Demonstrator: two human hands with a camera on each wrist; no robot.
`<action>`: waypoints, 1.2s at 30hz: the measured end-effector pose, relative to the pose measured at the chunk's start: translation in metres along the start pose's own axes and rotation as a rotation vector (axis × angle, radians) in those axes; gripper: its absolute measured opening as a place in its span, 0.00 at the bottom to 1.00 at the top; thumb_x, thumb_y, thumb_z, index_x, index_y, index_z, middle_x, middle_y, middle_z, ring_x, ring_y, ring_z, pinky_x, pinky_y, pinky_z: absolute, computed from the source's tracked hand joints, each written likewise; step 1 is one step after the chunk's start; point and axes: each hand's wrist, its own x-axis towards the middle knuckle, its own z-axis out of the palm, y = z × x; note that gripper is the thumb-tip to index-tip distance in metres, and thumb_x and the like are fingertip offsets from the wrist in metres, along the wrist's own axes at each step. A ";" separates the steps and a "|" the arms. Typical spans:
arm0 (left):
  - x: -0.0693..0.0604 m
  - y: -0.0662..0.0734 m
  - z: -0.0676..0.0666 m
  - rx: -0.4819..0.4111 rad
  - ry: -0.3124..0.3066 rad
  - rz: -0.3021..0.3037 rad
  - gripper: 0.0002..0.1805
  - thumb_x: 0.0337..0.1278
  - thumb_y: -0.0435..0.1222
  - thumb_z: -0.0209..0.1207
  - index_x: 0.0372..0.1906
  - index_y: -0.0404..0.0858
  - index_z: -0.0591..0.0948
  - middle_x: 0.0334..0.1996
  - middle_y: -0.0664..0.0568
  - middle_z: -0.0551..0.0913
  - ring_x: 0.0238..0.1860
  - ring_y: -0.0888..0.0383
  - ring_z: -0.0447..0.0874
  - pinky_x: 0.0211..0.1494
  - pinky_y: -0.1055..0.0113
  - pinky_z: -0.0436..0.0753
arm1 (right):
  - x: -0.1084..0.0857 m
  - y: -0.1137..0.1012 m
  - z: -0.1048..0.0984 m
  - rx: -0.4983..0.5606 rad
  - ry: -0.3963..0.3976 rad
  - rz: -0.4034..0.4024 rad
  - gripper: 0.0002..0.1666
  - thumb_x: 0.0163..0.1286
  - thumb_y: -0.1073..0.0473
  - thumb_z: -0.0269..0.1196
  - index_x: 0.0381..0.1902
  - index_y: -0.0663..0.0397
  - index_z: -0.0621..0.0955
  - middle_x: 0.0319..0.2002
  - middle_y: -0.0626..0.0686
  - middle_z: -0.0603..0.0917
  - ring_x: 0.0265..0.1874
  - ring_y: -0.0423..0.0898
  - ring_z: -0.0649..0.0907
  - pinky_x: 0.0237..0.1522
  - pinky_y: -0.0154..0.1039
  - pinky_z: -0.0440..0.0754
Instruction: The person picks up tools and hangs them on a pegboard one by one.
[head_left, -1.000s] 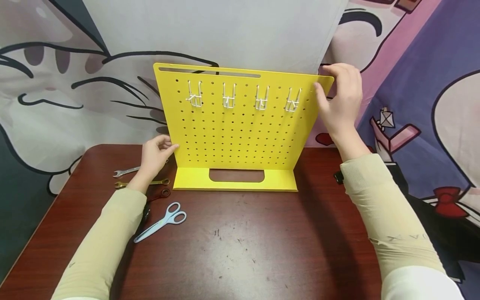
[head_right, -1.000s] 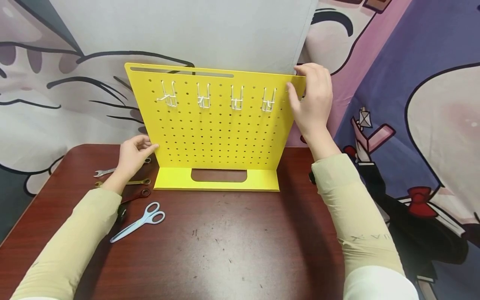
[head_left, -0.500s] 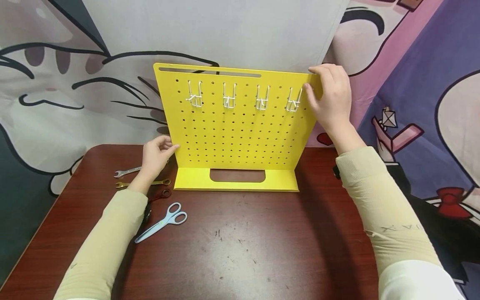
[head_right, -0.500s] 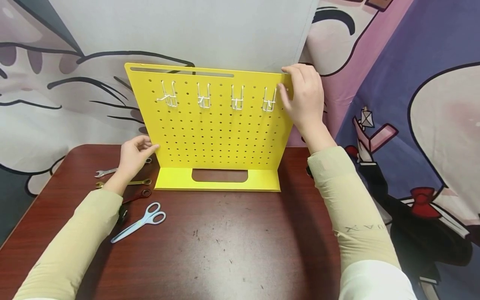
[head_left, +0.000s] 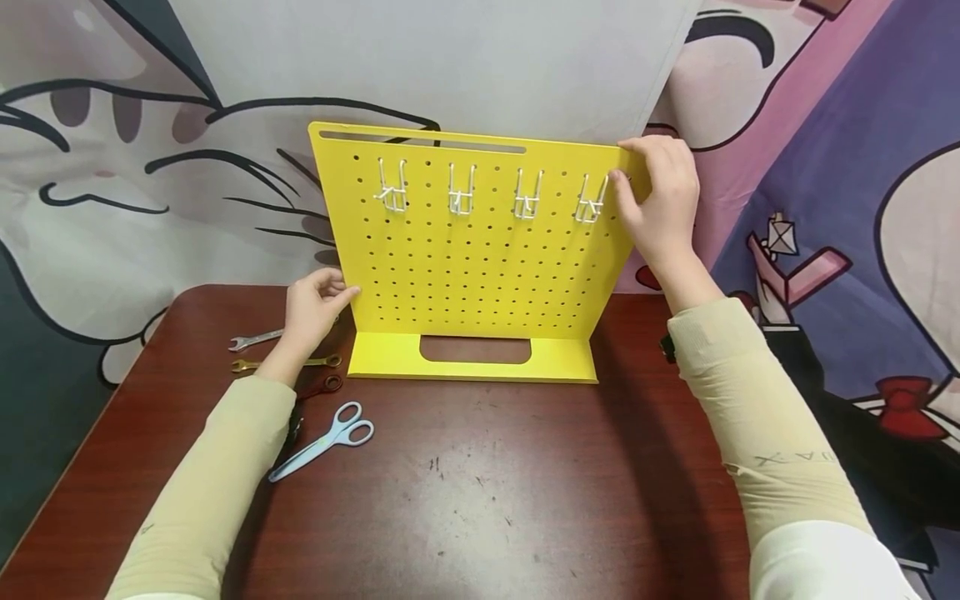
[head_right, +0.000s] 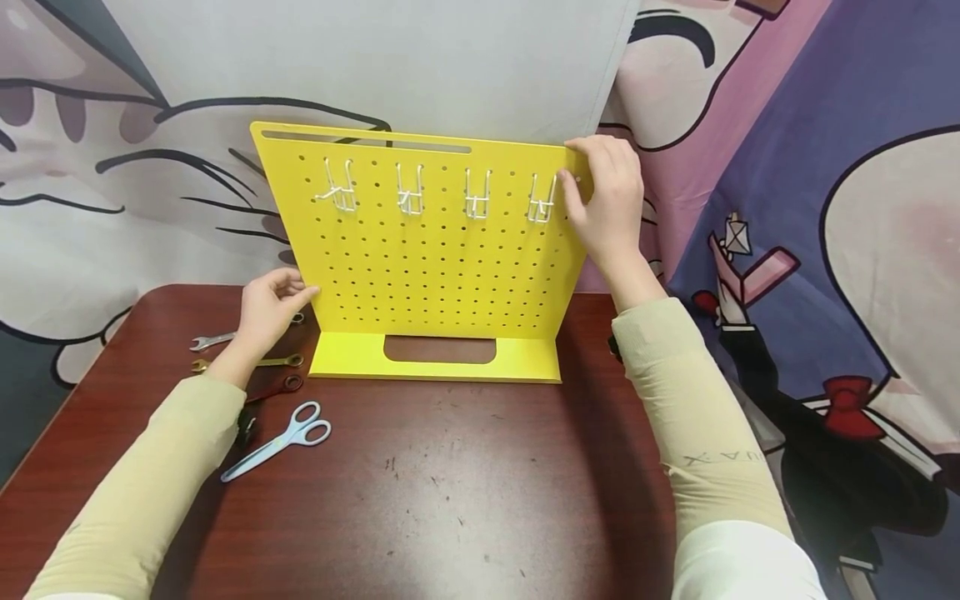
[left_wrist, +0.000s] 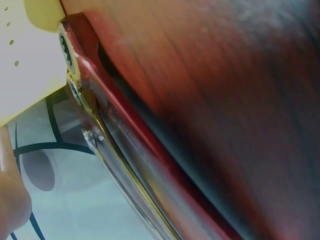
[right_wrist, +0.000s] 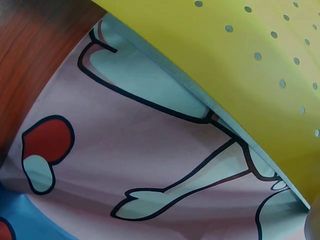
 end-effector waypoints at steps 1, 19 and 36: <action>0.000 0.000 -0.001 0.002 -0.003 0.003 0.14 0.69 0.33 0.69 0.50 0.25 0.85 0.42 0.32 0.86 0.32 0.81 0.74 0.37 0.90 0.74 | 0.000 0.000 0.001 0.003 0.005 0.005 0.17 0.72 0.61 0.67 0.55 0.64 0.86 0.53 0.64 0.88 0.58 0.63 0.81 0.69 0.51 0.73; 0.005 0.001 -0.040 0.120 -0.217 0.024 0.15 0.72 0.35 0.67 0.56 0.31 0.86 0.51 0.32 0.90 0.34 0.88 0.75 0.39 0.88 0.76 | -0.007 0.005 0.003 0.005 0.056 -0.006 0.17 0.72 0.60 0.65 0.54 0.66 0.85 0.52 0.66 0.87 0.57 0.63 0.81 0.69 0.49 0.73; -0.012 -0.039 -0.078 0.308 -0.298 0.018 0.13 0.68 0.31 0.68 0.53 0.29 0.86 0.48 0.32 0.90 0.47 0.36 0.89 0.41 0.79 0.77 | -0.004 0.001 0.004 0.009 0.046 -0.010 0.18 0.73 0.58 0.64 0.54 0.65 0.85 0.52 0.65 0.87 0.57 0.63 0.81 0.69 0.49 0.73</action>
